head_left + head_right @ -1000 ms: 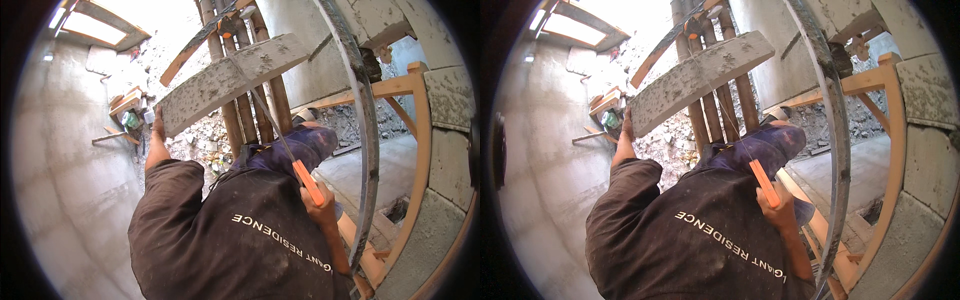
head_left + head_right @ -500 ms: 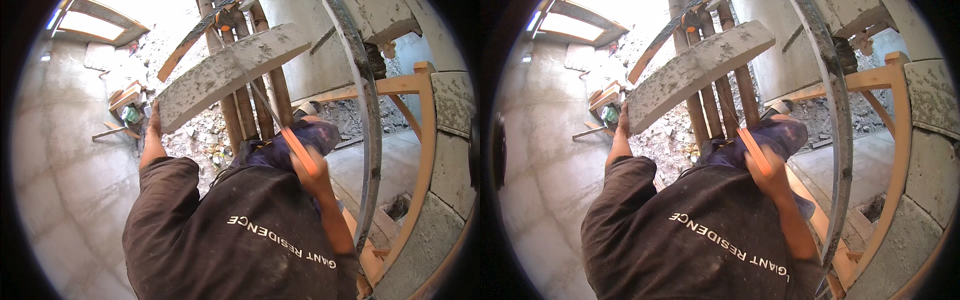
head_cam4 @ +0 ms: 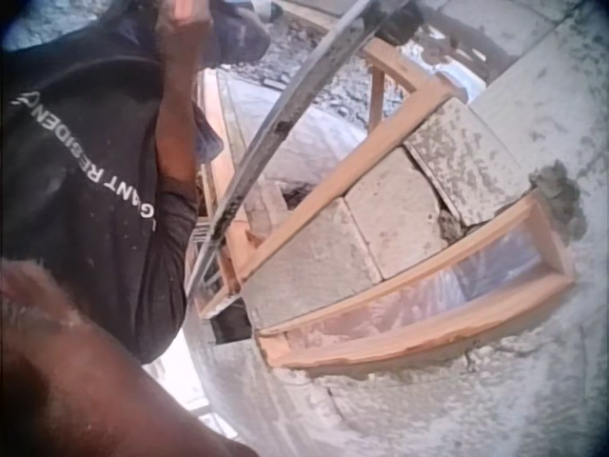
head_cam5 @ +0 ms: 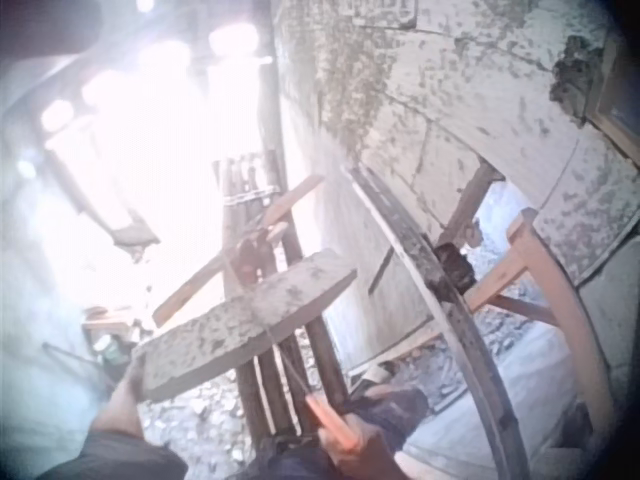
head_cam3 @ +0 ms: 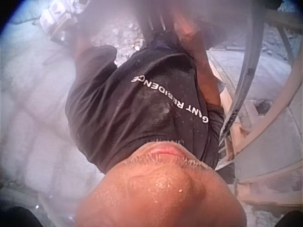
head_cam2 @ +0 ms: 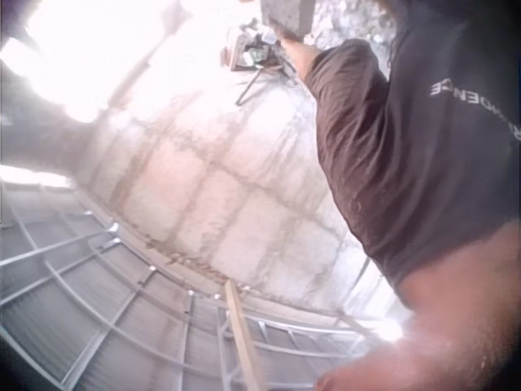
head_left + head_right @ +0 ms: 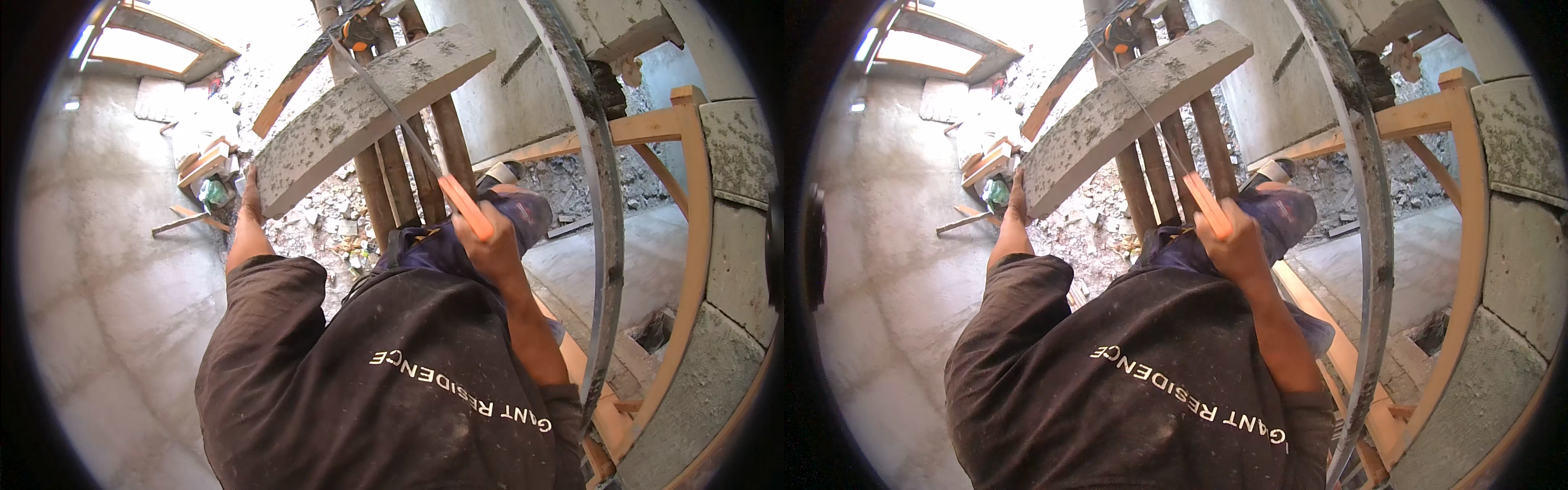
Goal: The person applies mortar to a curved ceiling using a trowel, places rectangular tiles into a wooden frame, and adjusts their positions. The person measures gaps with a tape measure and uses a hammer to tap tiles into place. The work occurs on scaffolding in a construction area.
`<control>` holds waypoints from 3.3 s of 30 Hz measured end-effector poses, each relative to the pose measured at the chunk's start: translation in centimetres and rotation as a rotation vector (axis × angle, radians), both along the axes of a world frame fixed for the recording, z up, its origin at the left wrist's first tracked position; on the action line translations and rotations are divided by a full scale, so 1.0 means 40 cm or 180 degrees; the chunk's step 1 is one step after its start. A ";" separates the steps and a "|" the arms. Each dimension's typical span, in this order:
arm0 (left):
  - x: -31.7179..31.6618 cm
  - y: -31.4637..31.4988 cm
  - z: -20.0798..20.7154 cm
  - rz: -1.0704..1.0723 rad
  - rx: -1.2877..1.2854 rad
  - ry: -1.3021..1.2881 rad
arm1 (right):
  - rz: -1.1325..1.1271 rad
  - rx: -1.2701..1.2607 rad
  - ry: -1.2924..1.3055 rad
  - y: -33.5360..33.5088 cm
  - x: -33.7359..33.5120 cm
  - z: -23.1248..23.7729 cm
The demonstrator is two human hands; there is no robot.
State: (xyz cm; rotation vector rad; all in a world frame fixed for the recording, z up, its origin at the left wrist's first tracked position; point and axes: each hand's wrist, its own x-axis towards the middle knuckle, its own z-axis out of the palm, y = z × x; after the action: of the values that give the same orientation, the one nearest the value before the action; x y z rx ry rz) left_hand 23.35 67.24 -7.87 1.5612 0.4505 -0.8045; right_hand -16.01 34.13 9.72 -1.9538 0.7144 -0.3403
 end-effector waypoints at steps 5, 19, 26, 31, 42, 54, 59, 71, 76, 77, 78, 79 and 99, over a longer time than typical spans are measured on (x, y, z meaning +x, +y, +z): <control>-0.003 -0.061 0.066 0.0050 0.0043 -0.0004 | 0.0195 -0.0651 -0.0100 0.036 -0.206 0.049; 0.007 -0.064 0.045 0.0011 0.0050 0.0001 | 0.0133 -0.0443 -0.0024 0.004 -0.094 -0.027; -0.015 -0.034 0.042 0.0059 0.0135 -0.0008 | 0.0273 -0.0678 -0.0007 0.008 -0.157 0.042; -0.008 -0.049 0.033 0.0052 0.0152 -0.0040 | 0.0108 -0.0319 0.0065 0.003 -0.102 -0.009; -0.068 -0.057 0.044 0.0212 0.0478 -0.0492 | 0.0232 -0.0666 -0.0171 0.023 -0.176 -0.012; -0.097 -0.032 -0.028 0.0392 0.0068 -0.0573 | -0.0673 0.0183 -0.0044 0.043 -0.183 0.080; -0.141 -0.094 0.060 0.0531 0.0207 -0.0818 | -0.0172 -0.0628 -0.0308 -0.077 -0.029 0.068; -0.121 -0.080 0.041 0.0519 0.0252 -0.0921 | 0.0473 -0.2518 0.0139 -0.420 0.776 -0.073; -0.108 -0.066 0.015 0.0499 0.0246 -0.0801 | 0.0626 -0.2934 0.0315 -0.478 0.975 -0.175; -0.113 -0.062 0.013 0.0517 0.0219 -0.0803 | 0.0858 -0.2722 0.0594 -0.474 0.993 -0.200; -0.120 -0.047 0.007 0.0518 0.0120 -0.0723 | 0.1115 -0.2508 0.0859 -0.465 0.999 -0.220; -0.125 -0.035 0.000 0.0523 0.0165 -0.0688 | 0.1115 -0.2446 0.0552 -0.463 0.985 -0.236; -0.036 0.094 0.077 0.0114 -0.0005 -0.0062 | -0.0410 0.0485 0.1218 -0.478 0.458 -0.206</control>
State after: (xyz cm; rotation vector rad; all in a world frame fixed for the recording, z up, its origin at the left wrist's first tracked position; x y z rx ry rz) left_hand 21.91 70.99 -4.81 1.5542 0.4622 -0.7615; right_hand 2.29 15.01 1.50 -1.8494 1.0831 0.0163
